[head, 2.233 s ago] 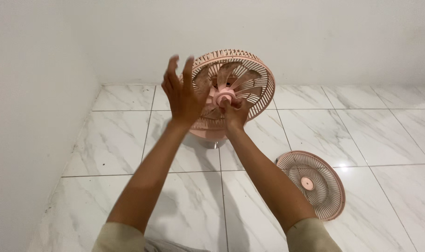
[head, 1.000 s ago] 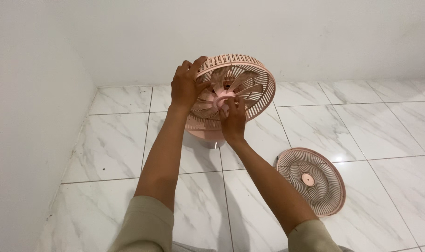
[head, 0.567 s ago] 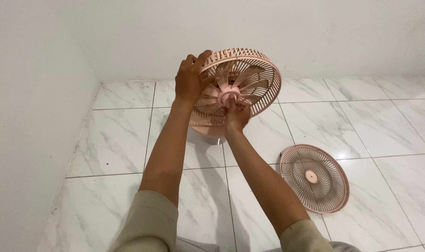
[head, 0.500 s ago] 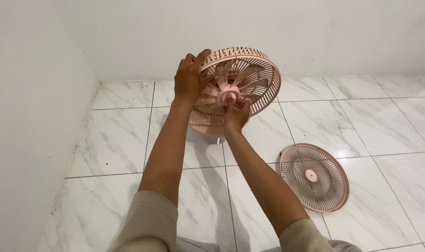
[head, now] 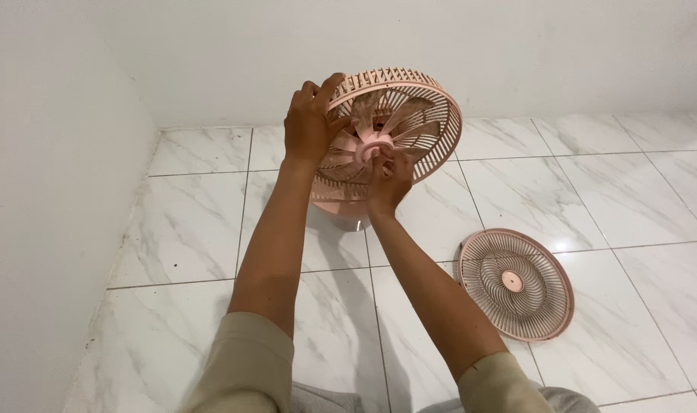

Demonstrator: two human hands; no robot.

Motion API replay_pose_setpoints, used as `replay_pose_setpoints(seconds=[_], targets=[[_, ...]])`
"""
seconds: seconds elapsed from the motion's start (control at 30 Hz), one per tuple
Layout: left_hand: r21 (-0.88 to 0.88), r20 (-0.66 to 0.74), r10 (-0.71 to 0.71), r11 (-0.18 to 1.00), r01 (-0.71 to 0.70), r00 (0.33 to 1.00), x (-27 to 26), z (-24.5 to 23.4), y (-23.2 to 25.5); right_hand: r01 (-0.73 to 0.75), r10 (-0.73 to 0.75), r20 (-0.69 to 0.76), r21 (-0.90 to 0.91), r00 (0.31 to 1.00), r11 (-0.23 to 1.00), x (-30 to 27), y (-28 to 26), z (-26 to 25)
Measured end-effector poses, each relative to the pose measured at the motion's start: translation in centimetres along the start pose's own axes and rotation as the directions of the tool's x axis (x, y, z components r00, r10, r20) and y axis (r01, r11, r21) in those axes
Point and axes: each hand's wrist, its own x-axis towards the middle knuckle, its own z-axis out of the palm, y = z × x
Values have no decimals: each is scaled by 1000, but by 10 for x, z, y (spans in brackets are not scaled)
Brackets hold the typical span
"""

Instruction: The person assembles a pink electric fan by attaching the front grille, inserting the fan blade, securing it with a plastic nut, and fastening the rear grille with a screwdriver. The fan is fully assembled by the end of the clip.

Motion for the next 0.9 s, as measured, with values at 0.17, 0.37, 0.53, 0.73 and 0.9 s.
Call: replay_pose_setpoints(seconds=[0.17,0.37,0.53,0.73,0.9], targets=[[9,-4,20,1000,-20,1000,-5,-6,2,-454,476,-29,258,879,853,2,-1,8],[15,-5,-10,1000,10,1000,-3,-5,5,-304,311,-56,105,949,947,-3,-13,4],[23,-14,7,1000,-7,1000,-6,-4,4,85,-68,81,-239,994,967,-5,-18,-12],[15,-18,-7,1000,7,1000,-6,-2,4,29,-23,44,-153,999,988,-7,-15,-7],[11,-11,-5,1000,5,1000,-8,-4,5,-224,225,-47,24,973,974,-1,-3,2]])
